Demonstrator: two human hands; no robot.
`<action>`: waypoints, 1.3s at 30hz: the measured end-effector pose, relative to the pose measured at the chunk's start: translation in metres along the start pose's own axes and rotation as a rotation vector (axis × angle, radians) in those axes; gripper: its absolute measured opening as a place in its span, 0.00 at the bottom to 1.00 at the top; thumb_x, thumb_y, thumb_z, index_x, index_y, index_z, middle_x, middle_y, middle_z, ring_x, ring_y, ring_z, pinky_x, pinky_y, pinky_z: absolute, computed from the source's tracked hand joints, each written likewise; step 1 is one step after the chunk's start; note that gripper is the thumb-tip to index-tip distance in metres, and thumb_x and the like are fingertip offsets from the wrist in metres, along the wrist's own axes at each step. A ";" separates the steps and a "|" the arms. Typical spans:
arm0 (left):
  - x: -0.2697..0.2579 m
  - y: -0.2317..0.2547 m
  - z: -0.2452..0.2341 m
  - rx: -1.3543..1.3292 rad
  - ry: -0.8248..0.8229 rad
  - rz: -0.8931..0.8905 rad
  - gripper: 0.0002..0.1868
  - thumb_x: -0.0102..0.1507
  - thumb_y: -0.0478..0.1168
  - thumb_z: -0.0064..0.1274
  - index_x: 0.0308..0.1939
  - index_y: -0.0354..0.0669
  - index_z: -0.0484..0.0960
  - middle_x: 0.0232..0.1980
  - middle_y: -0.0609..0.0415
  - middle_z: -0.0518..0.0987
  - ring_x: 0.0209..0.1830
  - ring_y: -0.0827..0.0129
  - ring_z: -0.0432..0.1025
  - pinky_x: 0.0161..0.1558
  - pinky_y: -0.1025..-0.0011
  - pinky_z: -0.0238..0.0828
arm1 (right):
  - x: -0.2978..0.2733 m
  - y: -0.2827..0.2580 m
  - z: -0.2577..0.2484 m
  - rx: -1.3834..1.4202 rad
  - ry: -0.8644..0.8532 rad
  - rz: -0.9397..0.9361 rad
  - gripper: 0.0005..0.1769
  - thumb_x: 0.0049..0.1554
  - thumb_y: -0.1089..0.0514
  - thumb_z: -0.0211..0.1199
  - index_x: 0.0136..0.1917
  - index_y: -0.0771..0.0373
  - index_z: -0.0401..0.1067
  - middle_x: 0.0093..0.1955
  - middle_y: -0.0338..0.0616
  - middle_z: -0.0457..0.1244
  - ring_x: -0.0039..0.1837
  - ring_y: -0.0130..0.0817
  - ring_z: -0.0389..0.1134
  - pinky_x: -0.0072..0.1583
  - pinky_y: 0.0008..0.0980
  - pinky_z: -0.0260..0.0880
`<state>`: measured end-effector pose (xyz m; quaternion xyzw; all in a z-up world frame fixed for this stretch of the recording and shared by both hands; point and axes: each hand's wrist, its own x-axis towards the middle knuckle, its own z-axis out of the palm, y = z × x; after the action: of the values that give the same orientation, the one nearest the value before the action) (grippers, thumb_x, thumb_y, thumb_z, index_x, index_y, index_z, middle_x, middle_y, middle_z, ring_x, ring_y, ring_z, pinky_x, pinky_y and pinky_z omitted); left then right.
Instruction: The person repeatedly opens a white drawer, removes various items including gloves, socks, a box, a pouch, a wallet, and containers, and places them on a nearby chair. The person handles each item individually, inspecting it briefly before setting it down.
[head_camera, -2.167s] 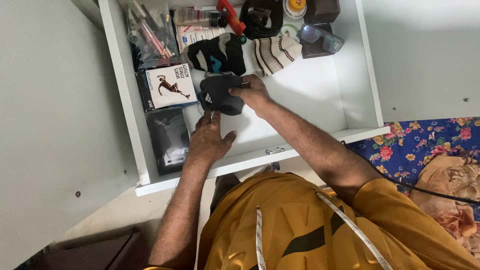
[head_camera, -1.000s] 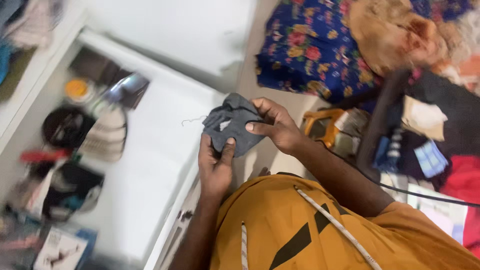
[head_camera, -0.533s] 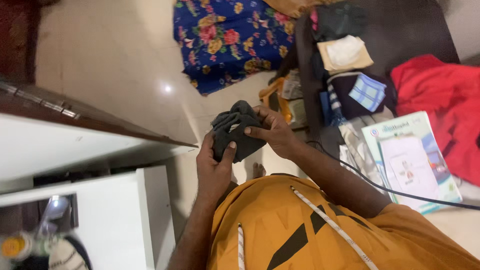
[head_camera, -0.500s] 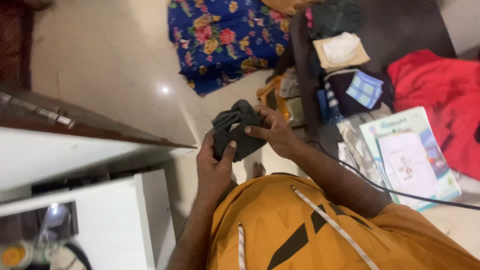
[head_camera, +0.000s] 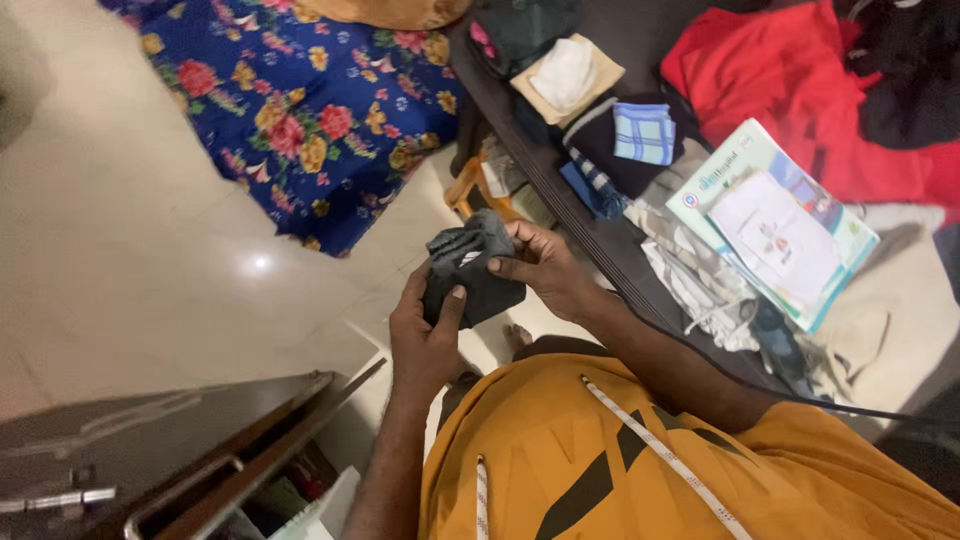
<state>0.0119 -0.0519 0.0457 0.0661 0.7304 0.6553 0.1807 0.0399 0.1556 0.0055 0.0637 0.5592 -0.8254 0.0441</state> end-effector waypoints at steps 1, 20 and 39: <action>0.005 0.000 -0.002 0.004 -0.023 0.048 0.22 0.67 0.35 0.51 0.65 0.32 0.73 0.53 0.44 0.84 0.51 0.65 0.80 0.52 0.67 0.79 | 0.001 0.000 0.002 0.027 0.015 -0.014 0.11 0.61 0.65 0.65 0.57 0.62 0.71 0.53 0.38 0.70 0.56 0.24 0.70 0.61 0.30 0.72; 0.163 0.017 0.078 0.153 -0.295 0.301 0.21 0.65 0.27 0.46 0.63 0.27 0.75 0.51 0.40 0.82 0.50 0.61 0.79 0.52 0.68 0.74 | 0.060 -0.021 -0.113 -0.046 0.326 -0.248 0.14 0.62 0.75 0.62 0.56 0.60 0.71 0.51 0.31 0.65 0.55 0.20 0.66 0.58 0.26 0.72; 0.429 -0.004 0.197 0.400 -0.795 0.140 0.21 0.65 0.35 0.53 0.63 0.34 0.75 0.55 0.41 0.82 0.53 0.57 0.78 0.54 0.63 0.71 | 0.191 -0.039 -0.218 -0.090 0.968 -0.117 0.17 0.60 0.69 0.62 0.63 0.70 0.69 0.53 0.41 0.69 0.55 0.26 0.68 0.59 0.29 0.70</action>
<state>-0.3153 0.2742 -0.0496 0.3956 0.7103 0.4356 0.3862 -0.1423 0.3721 -0.0678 0.4065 0.5535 -0.6771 -0.2644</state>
